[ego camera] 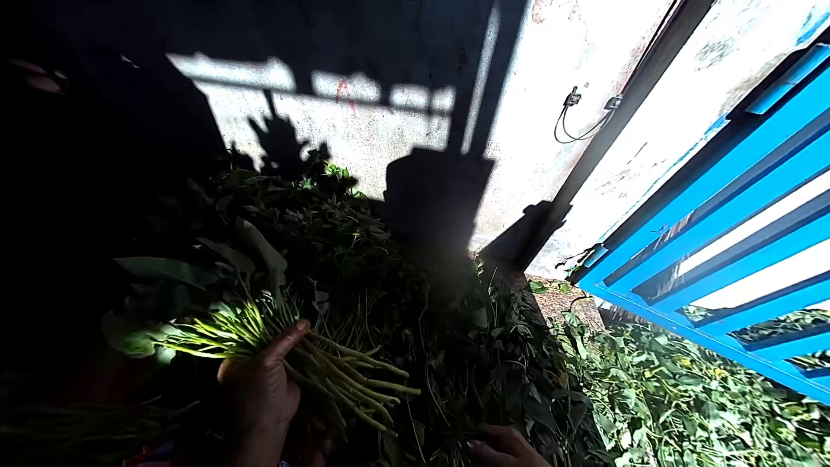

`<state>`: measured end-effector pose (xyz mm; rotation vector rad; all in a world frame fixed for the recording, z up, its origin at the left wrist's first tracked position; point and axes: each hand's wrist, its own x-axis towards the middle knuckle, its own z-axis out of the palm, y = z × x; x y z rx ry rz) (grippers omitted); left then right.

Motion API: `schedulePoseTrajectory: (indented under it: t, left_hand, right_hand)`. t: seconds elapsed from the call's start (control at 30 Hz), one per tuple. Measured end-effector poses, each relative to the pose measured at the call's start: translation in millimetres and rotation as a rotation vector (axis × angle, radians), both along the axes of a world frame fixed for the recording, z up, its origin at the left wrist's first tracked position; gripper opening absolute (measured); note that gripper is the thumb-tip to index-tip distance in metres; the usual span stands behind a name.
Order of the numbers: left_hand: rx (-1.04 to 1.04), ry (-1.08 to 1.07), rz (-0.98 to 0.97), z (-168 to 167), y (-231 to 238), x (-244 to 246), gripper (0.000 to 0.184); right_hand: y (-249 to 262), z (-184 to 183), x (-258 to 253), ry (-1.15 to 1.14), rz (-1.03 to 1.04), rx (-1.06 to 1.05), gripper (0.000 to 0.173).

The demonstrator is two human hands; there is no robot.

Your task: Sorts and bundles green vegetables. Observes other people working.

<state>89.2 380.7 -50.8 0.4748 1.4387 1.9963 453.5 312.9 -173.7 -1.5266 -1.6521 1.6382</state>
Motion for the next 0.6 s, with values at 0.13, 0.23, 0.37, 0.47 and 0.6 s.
schedulePoseTrajectory:
  t: [0.13, 0.23, 0.37, 0.47, 0.6]
  left_hand:
    - [-0.04, 0.015, -0.119, -4, -11, 19, 0.047]
    - [-0.039, -0.006, -0.204, -5, -15, 27, 0.045]
    - [-0.013, -0.048, -0.262, -3, -15, 33, 0.044]
    - [-0.013, -0.068, -0.299, -4, -15, 30, 0.039]
    - [-0.011, -0.038, -0.31, -4, -15, 33, 0.042]
  right_hand:
    - [5, 15, -64, -0.327, -0.018, 0.292, 0.043]
    - [11, 35, -107, -0.067, -0.132, 0.549, 0.034]
    - [8, 43, -131, 0.398, -0.063, 0.412, 0.031]
    - [0, 41, -138, 0.582, -0.05, 0.341, 0.021]
    - [1, 34, -141, 0.387, -0.066, 0.492, 0.017]
